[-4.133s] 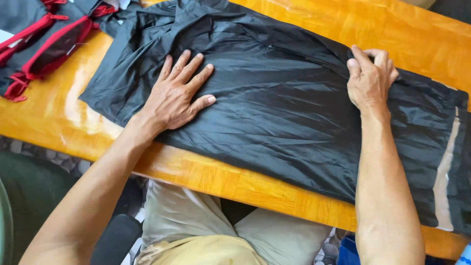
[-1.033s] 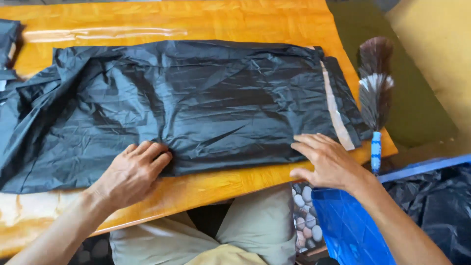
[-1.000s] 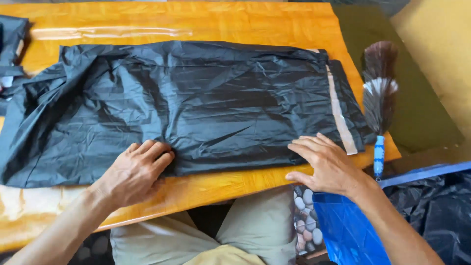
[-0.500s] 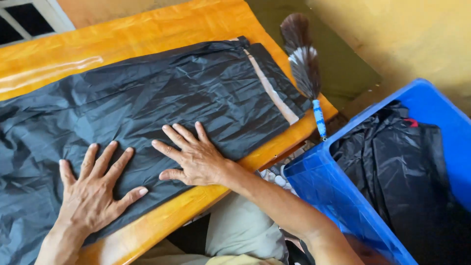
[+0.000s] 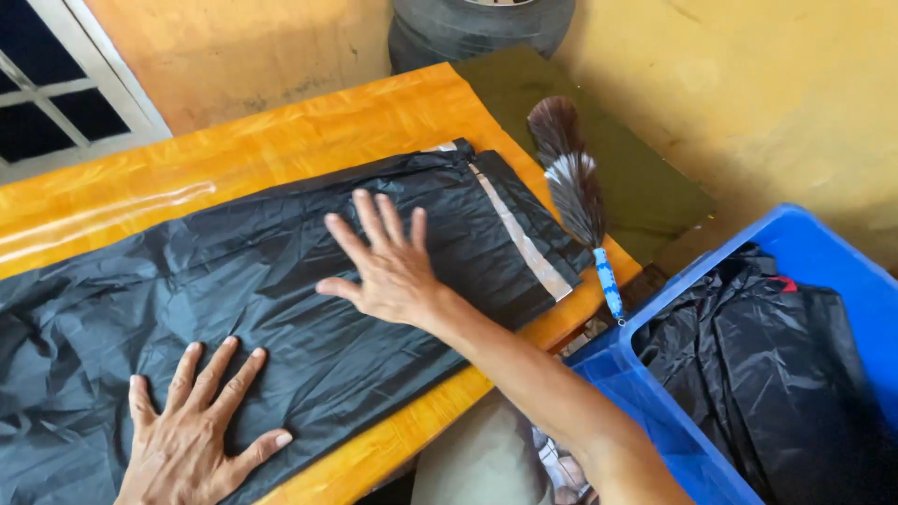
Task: Cleaning a large black plastic cover with a duster and then folding it neatly on a table.
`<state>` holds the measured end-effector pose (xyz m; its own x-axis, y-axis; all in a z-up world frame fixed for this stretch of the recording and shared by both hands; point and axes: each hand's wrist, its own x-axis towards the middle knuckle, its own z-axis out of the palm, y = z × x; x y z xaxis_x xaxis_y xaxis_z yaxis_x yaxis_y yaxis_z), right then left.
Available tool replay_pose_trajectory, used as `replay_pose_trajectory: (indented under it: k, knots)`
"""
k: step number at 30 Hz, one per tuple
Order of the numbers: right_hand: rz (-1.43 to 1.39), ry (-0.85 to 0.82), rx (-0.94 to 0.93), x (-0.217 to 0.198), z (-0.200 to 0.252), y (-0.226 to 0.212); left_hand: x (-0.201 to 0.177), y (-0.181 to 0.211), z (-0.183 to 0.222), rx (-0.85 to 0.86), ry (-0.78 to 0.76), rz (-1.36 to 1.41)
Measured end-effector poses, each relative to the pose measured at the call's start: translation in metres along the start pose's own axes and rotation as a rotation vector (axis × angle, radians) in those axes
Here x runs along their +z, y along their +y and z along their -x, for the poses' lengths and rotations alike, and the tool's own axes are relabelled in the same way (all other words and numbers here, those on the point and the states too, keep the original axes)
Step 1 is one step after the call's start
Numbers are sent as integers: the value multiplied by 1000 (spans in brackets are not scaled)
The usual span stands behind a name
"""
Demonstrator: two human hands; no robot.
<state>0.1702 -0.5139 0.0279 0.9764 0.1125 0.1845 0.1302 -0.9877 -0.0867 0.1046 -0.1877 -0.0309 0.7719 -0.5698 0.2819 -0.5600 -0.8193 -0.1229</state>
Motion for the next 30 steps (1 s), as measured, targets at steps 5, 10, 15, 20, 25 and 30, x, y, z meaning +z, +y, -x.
replay_pose_trajectory:
  k: [5,10,15,20,25,30]
  knots:
    - [-18,-201,160,-23,-78,18,17,-7,3,-39,22,-62]
    - [-56,-277,287,-15,-85,56,-5,-2,-3,-7,1,86]
    - [-74,-280,288,-6,-90,53,-36,-13,-41,-113,-77,242]
    - [33,-269,253,5,-90,57,-13,-63,-116,-194,128,61]
    - [9,-221,255,13,-89,62,50,-130,-159,-207,224,-102]
    - [-20,-48,193,41,-90,77,42,-145,-160,-202,88,211]
